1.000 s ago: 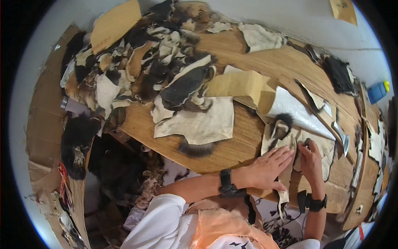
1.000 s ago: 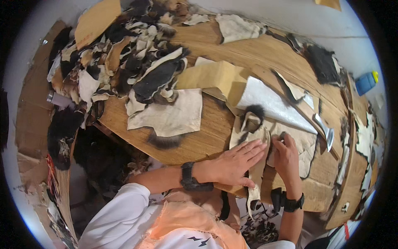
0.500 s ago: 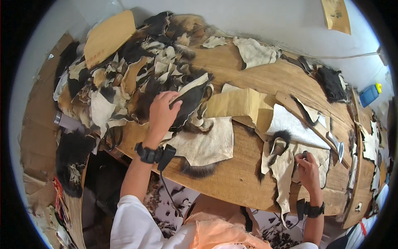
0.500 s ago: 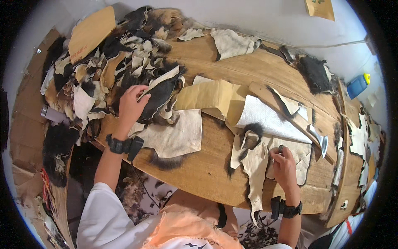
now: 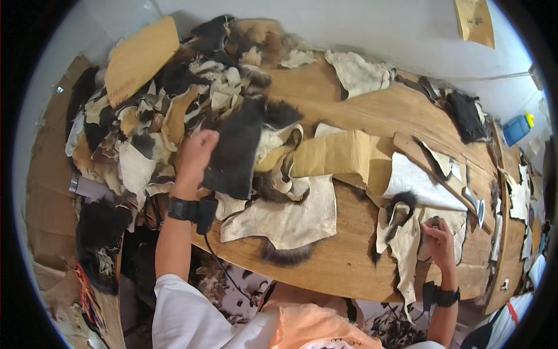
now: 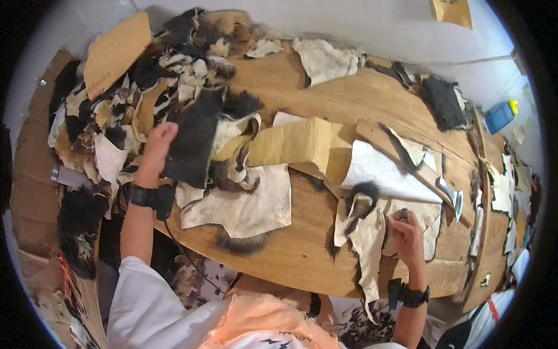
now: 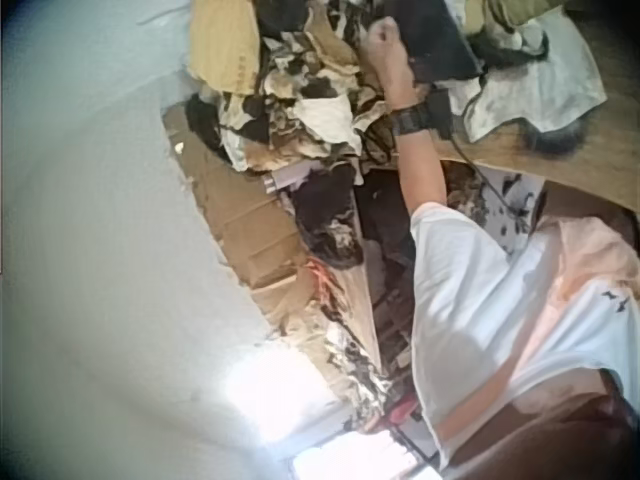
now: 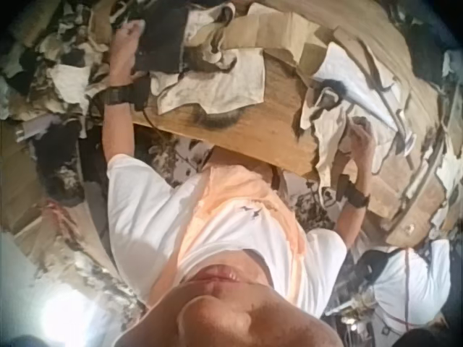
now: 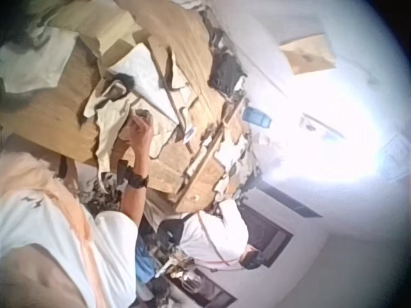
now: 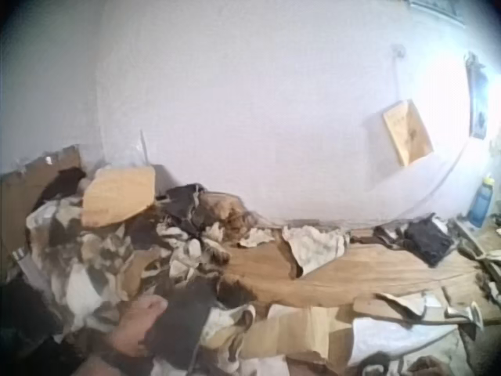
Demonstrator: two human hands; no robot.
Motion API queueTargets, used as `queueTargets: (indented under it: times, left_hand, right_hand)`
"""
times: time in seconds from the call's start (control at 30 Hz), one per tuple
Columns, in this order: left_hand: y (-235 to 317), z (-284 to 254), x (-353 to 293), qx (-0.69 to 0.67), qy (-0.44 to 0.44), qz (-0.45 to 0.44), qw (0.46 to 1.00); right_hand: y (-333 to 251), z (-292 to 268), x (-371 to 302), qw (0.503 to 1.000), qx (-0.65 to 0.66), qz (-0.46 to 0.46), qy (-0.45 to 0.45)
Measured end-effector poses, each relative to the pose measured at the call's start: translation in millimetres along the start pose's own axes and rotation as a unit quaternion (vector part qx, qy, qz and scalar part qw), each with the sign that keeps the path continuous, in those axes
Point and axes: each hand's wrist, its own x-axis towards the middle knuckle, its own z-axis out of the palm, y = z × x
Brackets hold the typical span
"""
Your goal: Sorting through leather scraps and using a metal slating tool to scrape a piece of leather on a wooden surface.
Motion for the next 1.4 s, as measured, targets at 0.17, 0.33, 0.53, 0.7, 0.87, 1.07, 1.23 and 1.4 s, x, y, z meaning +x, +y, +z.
queueTargets:
  times: [0.17, 0.33, 0.53, 0.7, 0.87, 1.07, 1.23, 1.4]
  left_hand:
    - [48, -21, 1, 0.325, 0.234, 0.208, 0.892]
    - [95, 41, -54, 0.245, -0.172, 0.309, 0.903]
    - [72, 69, -73, 0.275, -0.286, 0.358, 0.845]
    - [92, 36, -55, 0.326, -0.069, 0.291, 0.897]
    - [113, 54, -63, 0.536, 0.185, 0.322, 0.758]
    - [82, 112, -91, 0.292, -0.218, 0.262, 0.894]
    - [95, 126, -95, 0.22, -0.259, 0.149, 0.928]
    - [110, 142, -118, 0.168, -0.419, 0.05, 0.891]
  right_hand:
    - [-5, 0, 8, 1.0, 0.007, 0.018, 0.001]
    - [-2, -2, 6, 0.999, -0.004, 0.038, -0.01]
    - [-7, 0, 2, 0.999, -0.007, 0.038, -0.014]
    - [-5, -3, -3, 0.999, 0.01, 0.015, -0.026]
    - [4, -2, -4, 1.0, 0.005, -0.026, -0.01]
    - [5, -5, -3, 0.999, -0.005, -0.035, -0.024]
    - [6, -11, -5, 0.999, -0.023, -0.018, -0.039]
    - [8, -10, -5, 0.998, -0.021, -0.056, -0.033]
